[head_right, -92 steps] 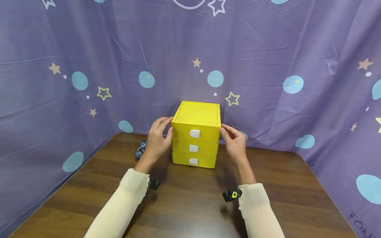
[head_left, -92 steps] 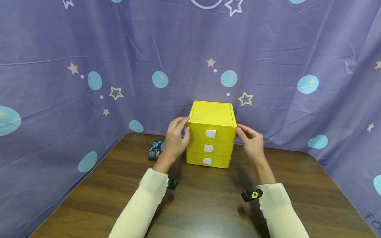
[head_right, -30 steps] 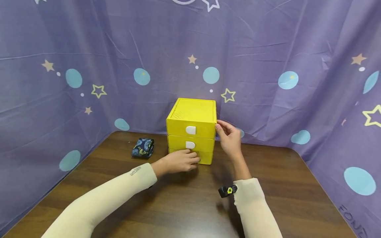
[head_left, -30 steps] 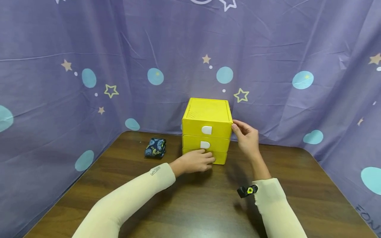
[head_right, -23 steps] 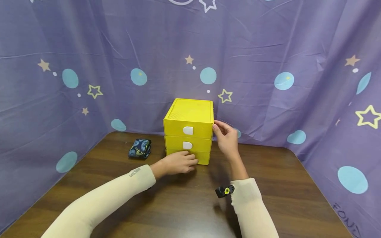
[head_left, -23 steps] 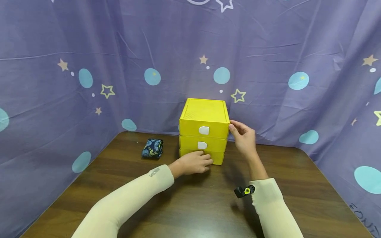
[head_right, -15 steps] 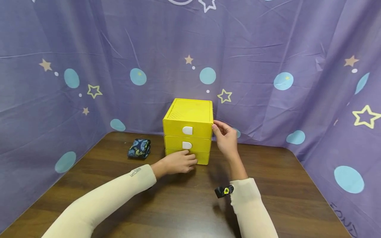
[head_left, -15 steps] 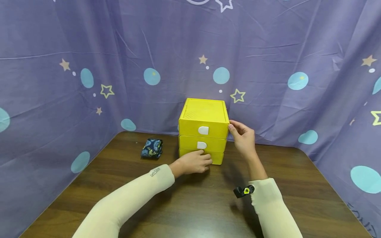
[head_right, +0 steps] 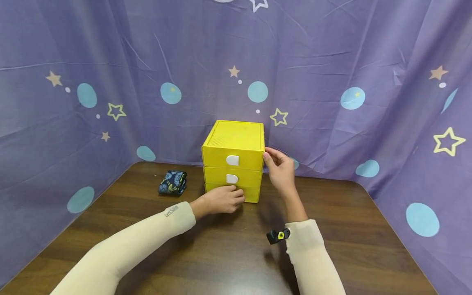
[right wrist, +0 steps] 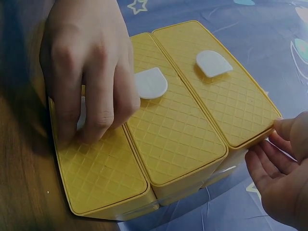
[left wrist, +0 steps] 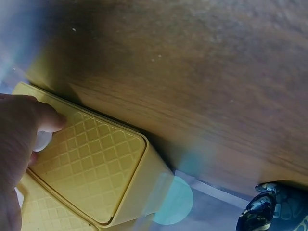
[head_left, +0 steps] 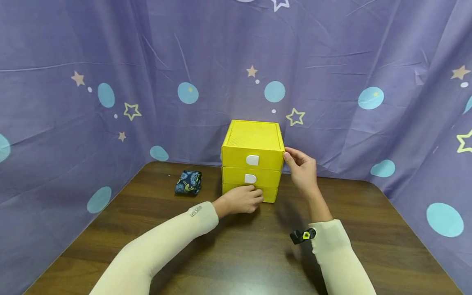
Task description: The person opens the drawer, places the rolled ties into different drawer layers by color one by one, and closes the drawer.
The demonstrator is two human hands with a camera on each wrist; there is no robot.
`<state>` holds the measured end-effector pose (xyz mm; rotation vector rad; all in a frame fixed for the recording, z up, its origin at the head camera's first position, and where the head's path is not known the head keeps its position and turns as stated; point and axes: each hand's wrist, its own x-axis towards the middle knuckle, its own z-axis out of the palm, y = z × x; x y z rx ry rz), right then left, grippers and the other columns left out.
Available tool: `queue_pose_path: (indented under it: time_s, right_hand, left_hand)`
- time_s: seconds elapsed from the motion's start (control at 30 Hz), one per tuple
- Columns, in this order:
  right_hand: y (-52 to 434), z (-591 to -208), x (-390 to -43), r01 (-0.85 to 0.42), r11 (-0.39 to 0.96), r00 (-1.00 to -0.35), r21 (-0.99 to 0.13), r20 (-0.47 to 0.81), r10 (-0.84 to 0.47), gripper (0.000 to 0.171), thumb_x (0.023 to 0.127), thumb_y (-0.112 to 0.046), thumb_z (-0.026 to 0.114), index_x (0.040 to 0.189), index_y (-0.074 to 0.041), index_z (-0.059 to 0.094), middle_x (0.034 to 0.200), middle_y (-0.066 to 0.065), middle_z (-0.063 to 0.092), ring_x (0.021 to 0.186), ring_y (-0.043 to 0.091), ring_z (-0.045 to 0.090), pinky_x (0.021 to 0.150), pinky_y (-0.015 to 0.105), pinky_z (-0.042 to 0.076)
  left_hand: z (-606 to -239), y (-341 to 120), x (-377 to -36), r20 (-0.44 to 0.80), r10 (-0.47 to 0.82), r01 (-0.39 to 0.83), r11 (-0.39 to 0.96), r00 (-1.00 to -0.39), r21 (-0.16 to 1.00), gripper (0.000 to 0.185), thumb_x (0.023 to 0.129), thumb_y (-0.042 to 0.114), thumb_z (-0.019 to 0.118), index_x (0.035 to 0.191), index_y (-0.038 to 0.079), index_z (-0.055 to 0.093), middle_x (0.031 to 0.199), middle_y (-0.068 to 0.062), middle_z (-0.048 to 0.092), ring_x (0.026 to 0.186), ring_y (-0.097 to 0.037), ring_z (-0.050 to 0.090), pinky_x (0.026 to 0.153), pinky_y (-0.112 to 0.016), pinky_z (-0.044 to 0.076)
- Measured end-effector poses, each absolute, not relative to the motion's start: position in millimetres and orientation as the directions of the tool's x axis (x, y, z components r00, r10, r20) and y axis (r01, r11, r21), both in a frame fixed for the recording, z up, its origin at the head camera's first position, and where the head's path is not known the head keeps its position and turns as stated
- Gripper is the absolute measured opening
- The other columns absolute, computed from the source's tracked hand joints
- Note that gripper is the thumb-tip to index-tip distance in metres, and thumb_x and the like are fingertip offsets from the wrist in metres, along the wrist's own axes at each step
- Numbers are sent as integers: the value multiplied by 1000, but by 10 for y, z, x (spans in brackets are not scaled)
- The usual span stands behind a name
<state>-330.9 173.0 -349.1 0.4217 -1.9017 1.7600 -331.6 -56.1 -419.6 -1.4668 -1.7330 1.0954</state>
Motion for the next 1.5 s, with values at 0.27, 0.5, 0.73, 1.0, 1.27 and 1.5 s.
queue_pose_path:
  time_s: [0.27,0.5,0.73,1.0,1.27,1.5]
  right_hand:
    - [1748,-3494,-3283,-568,103,-806,-817,577,131,30,98,-13,70,122,5,72,109,16,74,89,9,68,83,17,56]
    - [1724,-3473,-3293,-573,95,-804,-814,580,129,31,98,-13,70,123,6,71,111,16,75,91,8,69,85,17,56]
    - [1704,-3476,-3303,-554,76,-819,-829,559,126,30,98,-12,70,124,4,72,110,15,75,95,20,69,83,18,57]
    - [1719,-3469,-3300,-560,71,-815,-826,564,133,31,98,-13,70,124,4,72,108,13,75,94,21,69,83,18,57]
    - [1721,-3495,-3302,-558,93,-814,-824,566,134,31,98,-16,71,122,3,73,109,14,75,92,13,69,83,18,57]
    - [1709,-3509,-3301,-566,79,-811,-821,572,126,31,98,-15,71,122,4,72,109,16,74,90,12,68,82,18,57]
  left_hand:
    - [-4189,-570,-3338,-39,984,447,44,-174,-894,24,104,25,56,97,30,78,112,5,60,105,-17,54,79,-29,46]
    - [-4184,-560,-3358,-12,980,447,79,-197,-891,24,103,21,58,95,31,78,110,4,60,105,-21,53,80,-29,47]
    - [-4174,-533,-3342,-19,973,455,91,-231,-886,21,102,22,61,96,32,78,110,4,59,105,-21,52,78,-29,46]
    - [-4175,-500,-3340,-28,966,468,98,-256,-878,20,101,20,62,99,31,79,111,4,59,106,-22,51,78,-30,45]
    - [-4205,-480,-3340,-20,968,464,102,-250,-880,23,103,21,58,98,30,79,110,3,59,106,-22,52,77,-30,45]
    - [-4229,-463,-3327,11,967,447,128,-255,-885,24,104,23,56,97,29,79,108,3,59,106,-22,53,75,-29,45]
